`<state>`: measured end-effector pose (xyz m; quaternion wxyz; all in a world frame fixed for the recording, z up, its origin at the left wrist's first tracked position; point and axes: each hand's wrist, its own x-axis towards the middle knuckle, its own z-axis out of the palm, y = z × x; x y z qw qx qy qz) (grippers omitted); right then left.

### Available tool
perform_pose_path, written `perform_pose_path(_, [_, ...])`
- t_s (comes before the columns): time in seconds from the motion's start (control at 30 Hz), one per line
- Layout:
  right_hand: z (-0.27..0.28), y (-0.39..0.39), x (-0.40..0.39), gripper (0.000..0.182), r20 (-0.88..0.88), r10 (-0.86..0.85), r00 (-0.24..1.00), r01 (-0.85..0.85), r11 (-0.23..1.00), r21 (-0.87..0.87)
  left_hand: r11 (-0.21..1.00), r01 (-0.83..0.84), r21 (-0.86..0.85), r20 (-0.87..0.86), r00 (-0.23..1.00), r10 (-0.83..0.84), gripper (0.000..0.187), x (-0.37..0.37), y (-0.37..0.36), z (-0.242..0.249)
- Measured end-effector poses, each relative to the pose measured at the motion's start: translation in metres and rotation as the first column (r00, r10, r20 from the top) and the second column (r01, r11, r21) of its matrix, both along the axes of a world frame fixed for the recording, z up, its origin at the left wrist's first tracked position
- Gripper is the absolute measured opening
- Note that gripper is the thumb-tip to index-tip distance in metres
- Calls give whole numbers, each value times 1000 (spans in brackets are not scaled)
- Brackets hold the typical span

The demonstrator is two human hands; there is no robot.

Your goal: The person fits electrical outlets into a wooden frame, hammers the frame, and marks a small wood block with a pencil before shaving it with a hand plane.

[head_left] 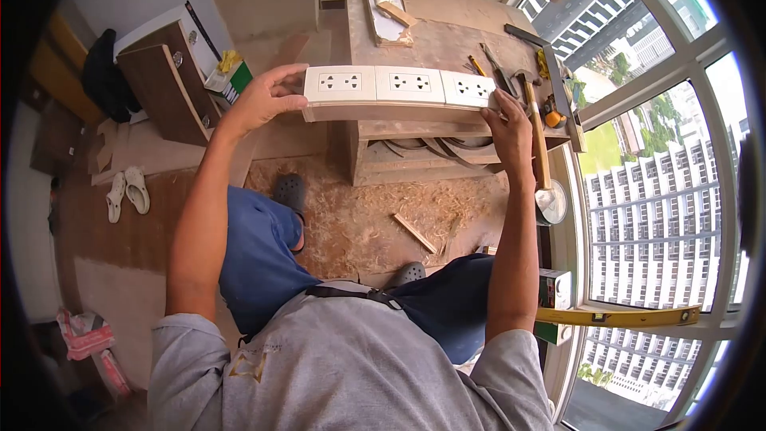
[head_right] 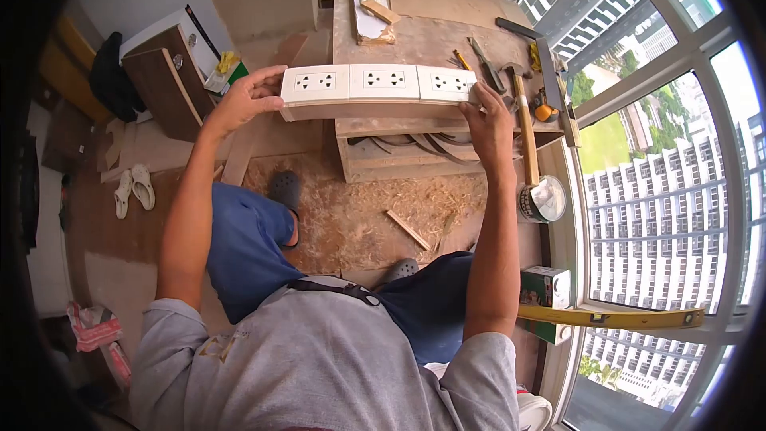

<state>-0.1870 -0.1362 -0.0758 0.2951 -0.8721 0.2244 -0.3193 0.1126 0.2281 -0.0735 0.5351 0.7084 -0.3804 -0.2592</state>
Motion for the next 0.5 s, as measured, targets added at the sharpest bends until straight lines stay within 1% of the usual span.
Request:
perform_pose_path(0.07, [3,0,1,49,-24,-2,1000,1,999,-50,1000,-7,-5,-7,1000,7,74,-1,0,1])
perform_pose_path(0.1, [2,-1,0,49,-18,-5,1000,4,999,-43,1000,-5,9,-13,1000,5,74,-2,1,3])
perform_pose_path(0.17, [2,-4,0,49,-18,10,1000,-13,990,-139,1000,-8,28,-13,1000,8,74,-6,1,6])
perform_pose_path(0.2, [2,-4,1,49,-13,16,1000,-18,991,-132,996,-71,61,196,979,58,75,-10,2,12])
perform_pose_path(0.23, [3,-4,1,48,-14,25,1000,-27,993,-117,988,-135,79,400,912,93,75,-13,1,19])
perform_pose_path(0.27, [5,-5,-1,48,-16,26,1000,-28,994,-103,988,-130,84,406,910,85,75,-15,-8,28])
perform_pose_path(0.33, [7,-5,-3,48,4,38,999,-38,997,-71,999,-39,26,503,864,20,80,-26,-39,48])
perform_pose_path(0.37, [9,-4,-3,51,-1,33,999,-33,999,12,996,16,88,586,808,-64,82,-38,-59,56])
perform_pose_path(0.4, [10,-3,-3,53,-5,28,1000,-27,995,95,995,21,94,592,803,-73,82,-47,-77,58])
perform_pose_path(0.43, [9,-3,-3,54,15,25,1000,-27,991,128,981,35,190,644,750,-151,86,-54,-96,59])
perform_pose_path(0.47, [8,-6,-4,54,22,15,1000,-18,991,133,959,41,282,685,691,-231,89,-60,-114,58])
perform_pose_path(0.5, [6,-9,-4,53,10,20,1000,-21,995,93,957,48,287,688,684,-241,89,-62,-129,56])
